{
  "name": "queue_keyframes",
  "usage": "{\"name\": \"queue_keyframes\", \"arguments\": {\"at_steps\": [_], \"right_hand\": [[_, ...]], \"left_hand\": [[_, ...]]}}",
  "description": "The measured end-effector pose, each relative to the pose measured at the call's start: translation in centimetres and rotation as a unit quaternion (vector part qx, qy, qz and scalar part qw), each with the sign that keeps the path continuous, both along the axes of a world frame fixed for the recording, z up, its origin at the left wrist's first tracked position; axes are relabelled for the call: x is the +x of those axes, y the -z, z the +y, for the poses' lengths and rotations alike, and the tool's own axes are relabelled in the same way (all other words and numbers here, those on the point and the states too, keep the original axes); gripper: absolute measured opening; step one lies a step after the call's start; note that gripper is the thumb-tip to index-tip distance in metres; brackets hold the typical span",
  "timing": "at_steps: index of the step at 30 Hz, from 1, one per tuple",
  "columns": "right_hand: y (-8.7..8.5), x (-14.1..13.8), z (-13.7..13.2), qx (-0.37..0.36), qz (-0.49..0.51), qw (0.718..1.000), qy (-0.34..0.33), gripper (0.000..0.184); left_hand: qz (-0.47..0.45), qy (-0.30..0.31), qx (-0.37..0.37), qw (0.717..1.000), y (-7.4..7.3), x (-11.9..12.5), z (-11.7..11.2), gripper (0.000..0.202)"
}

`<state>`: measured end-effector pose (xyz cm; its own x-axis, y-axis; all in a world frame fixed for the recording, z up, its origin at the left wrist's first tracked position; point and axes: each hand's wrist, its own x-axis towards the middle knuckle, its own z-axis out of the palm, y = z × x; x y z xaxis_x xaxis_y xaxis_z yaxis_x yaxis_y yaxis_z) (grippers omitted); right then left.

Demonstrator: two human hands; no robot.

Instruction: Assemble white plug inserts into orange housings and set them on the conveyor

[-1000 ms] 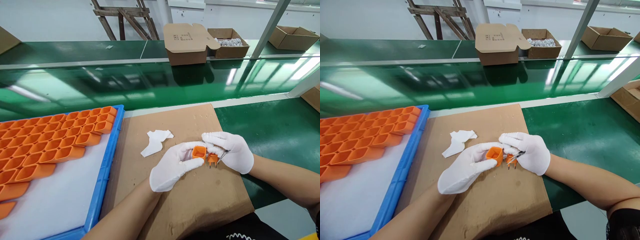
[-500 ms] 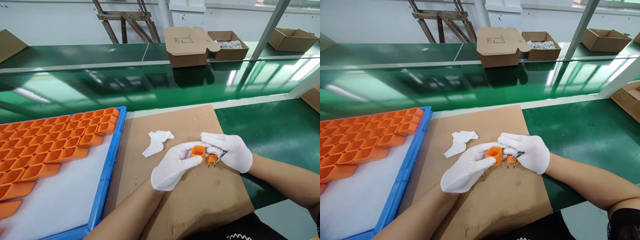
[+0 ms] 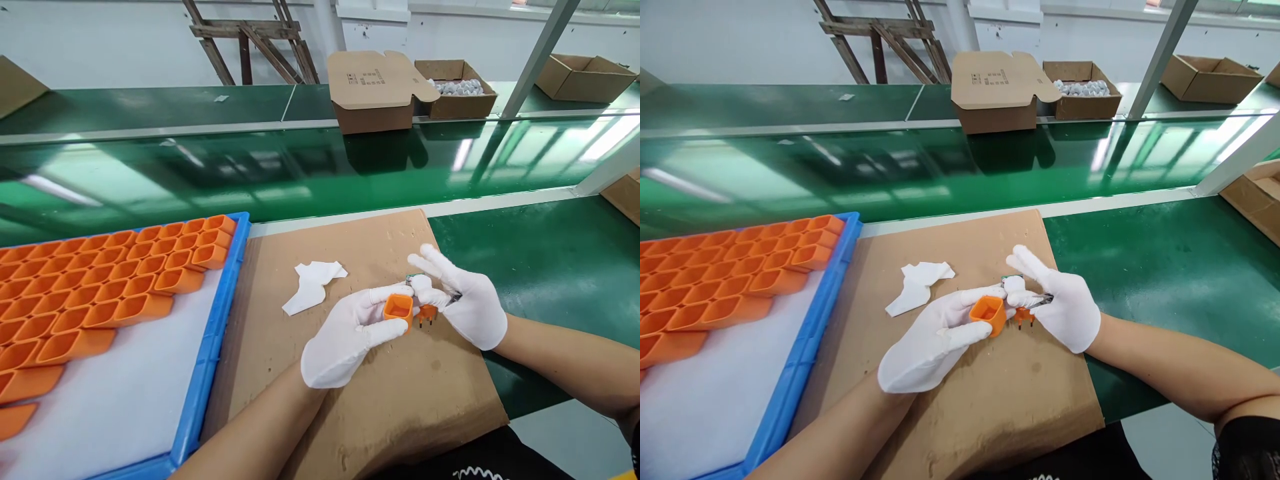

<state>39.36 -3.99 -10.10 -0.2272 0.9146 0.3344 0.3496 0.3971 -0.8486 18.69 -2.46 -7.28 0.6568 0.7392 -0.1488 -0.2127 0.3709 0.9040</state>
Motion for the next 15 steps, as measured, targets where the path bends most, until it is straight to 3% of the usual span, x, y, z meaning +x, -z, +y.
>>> {"name": "queue_keyframes", "arguments": {"at_steps": [6, 9, 12, 15], "right_hand": [[0.1, -0.2, 0.1, 0.050, 0.002, 0.999, -0.002, 0.040], [-0.7, 0.2, 0.2, 0.030, -0.017, 0.999, 0.017, 0.039], [-1.5, 0.1, 0.1, -0.006, -0.011, 1.000, 0.012, 0.040], [-1.7, -0.1, -0.1, 0.028, -0.005, 0.999, 0.037, 0.037]], "left_hand": [[-0.018, -0.021, -0.013, 1.000, 0.3, 0.3, -0.3, 0.035], [-0.014, -0.029, -0.017, 0.999, 0.3, 0.1, -0.4, 0.035], [0.008, -0.006, -0.002, 1.000, 0.0, -0.1, -0.4, 0.034], [0.016, 0.016, 0.009, 1.000, -0.4, 0.0, -0.5, 0.032]]}}
